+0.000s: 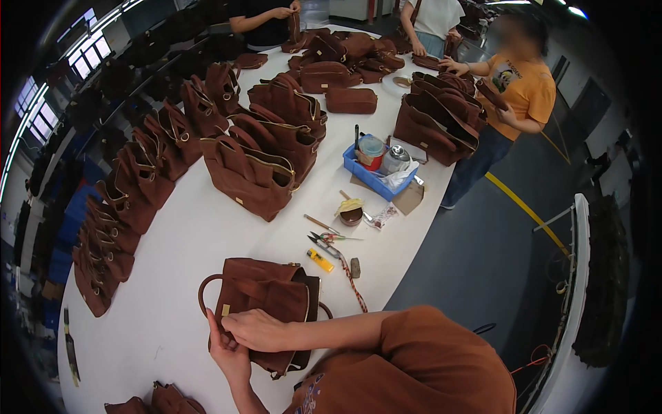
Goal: The person assembles brown handbags at a factory workstation. They attach a small rectangular leather patch to the front of a bag using a green marker to mark the position and a small wooden block to press the patch into place. The person also inspects the bag's interior and handles.
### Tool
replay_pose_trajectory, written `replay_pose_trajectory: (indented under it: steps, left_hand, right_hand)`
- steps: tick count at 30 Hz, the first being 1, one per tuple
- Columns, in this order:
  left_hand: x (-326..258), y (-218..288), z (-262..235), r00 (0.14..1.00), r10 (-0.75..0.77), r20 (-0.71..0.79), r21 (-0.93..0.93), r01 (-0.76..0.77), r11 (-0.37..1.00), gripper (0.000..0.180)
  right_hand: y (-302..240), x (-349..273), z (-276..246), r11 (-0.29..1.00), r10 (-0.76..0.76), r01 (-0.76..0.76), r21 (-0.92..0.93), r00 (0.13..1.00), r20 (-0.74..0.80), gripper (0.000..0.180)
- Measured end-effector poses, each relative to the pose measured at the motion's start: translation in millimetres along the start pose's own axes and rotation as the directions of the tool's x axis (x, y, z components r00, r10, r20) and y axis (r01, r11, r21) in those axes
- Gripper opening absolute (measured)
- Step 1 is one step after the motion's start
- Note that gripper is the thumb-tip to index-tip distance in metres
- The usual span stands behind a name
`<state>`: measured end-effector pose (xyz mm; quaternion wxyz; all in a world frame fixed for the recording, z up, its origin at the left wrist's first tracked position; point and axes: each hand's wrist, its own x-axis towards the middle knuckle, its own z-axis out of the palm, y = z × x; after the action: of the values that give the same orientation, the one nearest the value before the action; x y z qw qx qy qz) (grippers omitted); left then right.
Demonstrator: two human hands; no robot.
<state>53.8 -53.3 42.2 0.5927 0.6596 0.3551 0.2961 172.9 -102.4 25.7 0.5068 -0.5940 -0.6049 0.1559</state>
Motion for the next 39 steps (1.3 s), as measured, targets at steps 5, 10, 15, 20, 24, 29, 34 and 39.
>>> replay_pose_trajectory:
  steps: [5, 10, 15, 20, 24, 29, 34, 39]
  left_hand:
    - [0.9, -13.7, -13.2, 0.998, -0.02, 0.056, 0.039, 0.018, 0.999, 0.092]
    - [0.7, -13.4, -8.3, 1.0, -0.01, -0.014, 0.05, 0.011, 0.999, 0.094]
    - [1.2, -13.3, -4.5, 0.999, 0.014, -0.05, 0.039, -0.012, 0.999, 0.095]
    - [0.4, -13.9, -11.9, 1.0, -0.019, -0.015, 0.094, 0.021, 0.995, 0.093]
    - [-0.2, -4.4, -4.3, 1.0, -0.026, -0.014, 0.026, 0.027, 0.999, 0.092]
    - [0.3, -1.9, -6.8, 0.998, -0.054, 0.044, 0.022, 0.053, 0.998, 0.094]
    - [3.6, -4.7, -18.3, 0.995, -0.1, 0.01, -0.048, 0.1, 0.994, 0.098]
    - [9.8, -7.8, -21.6, 0.988, -0.137, 0.072, -0.11, 0.145, 0.983, 0.095]
  right_hand:
    - [0.2, -10.9, -6.3, 0.992, 0.124, -0.122, -0.021, 0.98, 0.154, 0.012]
    - [3.4, -12.7, -3.7, 0.992, 0.12, -0.122, 0.013, 0.987, 0.107, 0.012]
    - [2.6, -11.3, -0.4, 0.994, 0.108, -0.111, 0.026, 0.991, 0.081, 0.011]
    - [7.4, -11.1, 7.1, 0.995, 0.072, -0.073, 0.068, 0.997, 0.011, 0.012]
    - [7.5, -10.3, 7.2, 0.995, 0.071, -0.072, 0.065, 0.997, 0.017, 0.011]
    - [10.4, -15.0, -3.3, 0.992, 0.112, -0.116, 0.049, 0.991, 0.07, 0.01]
    - [4.3, -14.2, -25.2, 0.911, 0.274, -0.27, 0.312, 0.961, 0.032, 0.011]
    - [20.8, -25.5, -28.5, 0.752, 0.489, -0.452, 0.479, 0.87, 0.054, 0.011]
